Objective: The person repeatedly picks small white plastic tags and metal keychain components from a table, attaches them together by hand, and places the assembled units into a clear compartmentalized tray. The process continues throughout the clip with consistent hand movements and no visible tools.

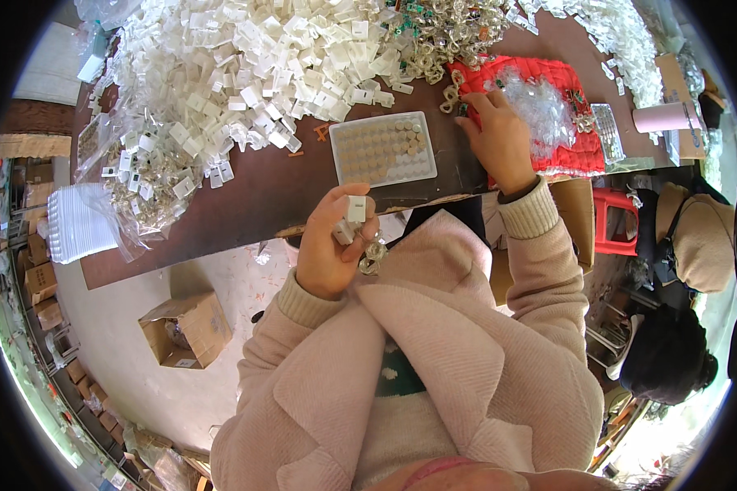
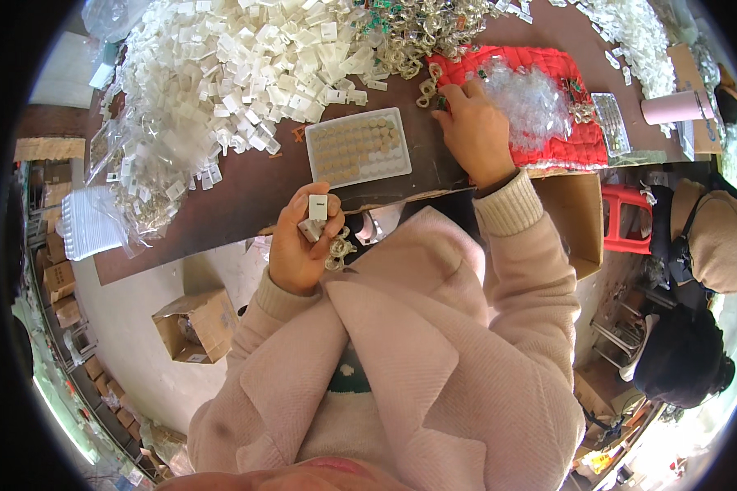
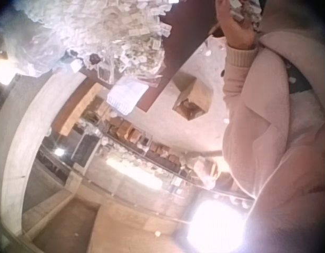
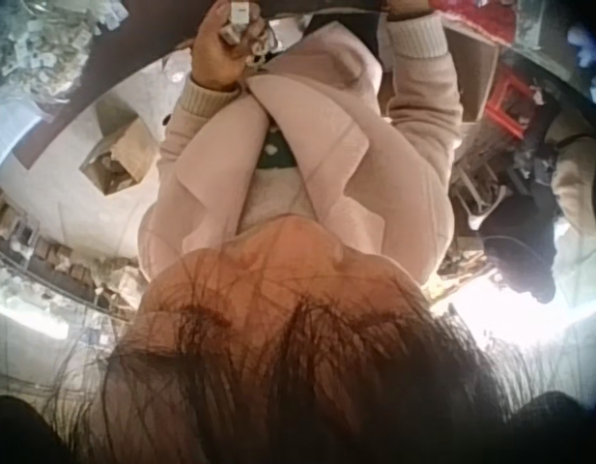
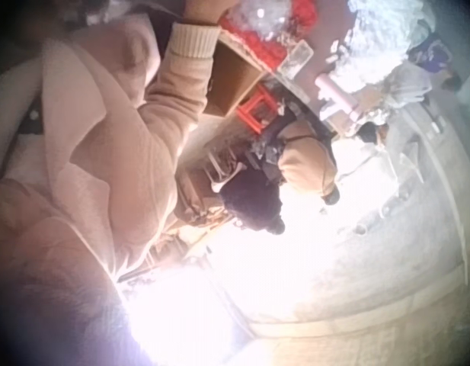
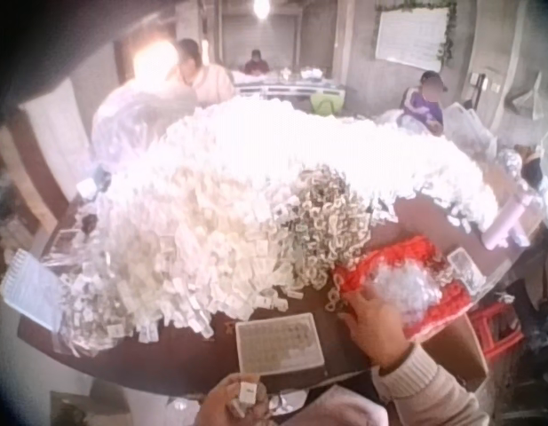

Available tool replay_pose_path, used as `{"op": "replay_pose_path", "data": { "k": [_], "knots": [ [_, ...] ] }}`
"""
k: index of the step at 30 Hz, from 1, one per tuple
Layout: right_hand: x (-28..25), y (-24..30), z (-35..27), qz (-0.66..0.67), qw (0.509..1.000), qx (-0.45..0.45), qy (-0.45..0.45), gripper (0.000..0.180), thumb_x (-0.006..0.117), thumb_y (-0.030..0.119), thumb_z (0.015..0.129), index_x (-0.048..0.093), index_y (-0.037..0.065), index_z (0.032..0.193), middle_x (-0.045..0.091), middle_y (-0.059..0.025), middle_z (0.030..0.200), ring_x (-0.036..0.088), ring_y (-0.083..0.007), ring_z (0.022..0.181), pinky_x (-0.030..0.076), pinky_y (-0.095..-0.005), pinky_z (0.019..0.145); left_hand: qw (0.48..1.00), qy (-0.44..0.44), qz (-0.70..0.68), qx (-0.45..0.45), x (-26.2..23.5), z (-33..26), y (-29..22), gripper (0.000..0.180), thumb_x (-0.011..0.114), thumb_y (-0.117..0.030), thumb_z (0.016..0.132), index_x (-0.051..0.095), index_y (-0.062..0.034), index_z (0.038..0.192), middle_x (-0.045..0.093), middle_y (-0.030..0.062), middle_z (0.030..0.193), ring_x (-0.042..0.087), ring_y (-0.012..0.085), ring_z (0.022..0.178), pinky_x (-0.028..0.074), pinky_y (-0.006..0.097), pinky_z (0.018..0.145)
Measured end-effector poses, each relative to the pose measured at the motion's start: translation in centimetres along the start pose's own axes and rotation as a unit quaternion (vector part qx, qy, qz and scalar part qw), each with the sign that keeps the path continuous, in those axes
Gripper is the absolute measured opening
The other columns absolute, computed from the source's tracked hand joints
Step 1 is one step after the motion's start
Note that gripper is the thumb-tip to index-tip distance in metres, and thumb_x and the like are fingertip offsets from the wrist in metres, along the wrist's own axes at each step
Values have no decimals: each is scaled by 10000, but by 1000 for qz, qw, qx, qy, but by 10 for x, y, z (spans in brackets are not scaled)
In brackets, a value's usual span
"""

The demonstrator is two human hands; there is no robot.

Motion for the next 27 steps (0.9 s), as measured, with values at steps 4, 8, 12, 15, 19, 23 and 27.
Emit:
{"op": "replay_pose_path", "data": {
  "k": [4,8,12,15,19,23,27],
  "knots": [
    [2,-2,-2,-2,1000,-1,-3,280,746,118,823,669,67,1088,662,-145,1000,658,-354,796,535,-420,712,999,26,34,24,-2,1,2,58,627,-94,949,613,-51,986,608,62,885,490,102,613,262,179,434],
    [-11,-11,-4,140,989,52,-22,251,734,112,864,685,24,1094,695,-91,939,652,-202,728,525,-320,666,996,34,82,17,-3,2,1,136,660,-159,946,560,-72,915,581,80,905,466,102,590,245,178,417],
    [-20,-23,-13,408,896,171,-40,250,739,96,887,685,-22,1100,701,-48,882,621,-84,702,499,-228,643,993,33,109,28,-1,1,0,136,659,-151,944,571,-52,912,585,78,867,472,103,590,255,183,424],
    [-17,-17,-16,524,822,224,-9,207,713,61,914,679,-31,1097,694,-14,934,611,-65,745,495,-207,667,992,30,117,25,3,0,1,105,656,-119,943,607,-28,963,595,63,840,469,92,593,268,183,441],
    [-15,16,-25,564,803,194,4,212,713,23,895,673,-17,1100,682,-11,941,603,-67,765,494,-207,690,989,39,136,40,13,-1,-1,165,649,-79,951,657,-4,1098,603,23,830,452,58,604,289,176,481],
    [-27,76,-49,403,914,-50,-26,327,812,21,738,679,14,1037,635,-54,842,614,-114,720,512,-263,676,985,6,164,54,21,-3,-3,216,654,-110,962,664,-1,1148,593,-4,831,451,36,626,305,162,510],
    [-23,117,-63,360,917,-152,-84,389,856,44,693,683,49,1041,654,-69,908,637,-178,728,521,-292,647,991,-6,135,23,22,-4,-3,240,672,-157,964,671,-2,1148,620,-6,853,457,25,625,305,161,507]
  ]
}}
Point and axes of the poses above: each hand's wrist, its own z-axis towards the middle knuckle, its own x-axis out of the palm, y = z × x, the point moved 5 cm from there along z, towards the middle knuckle
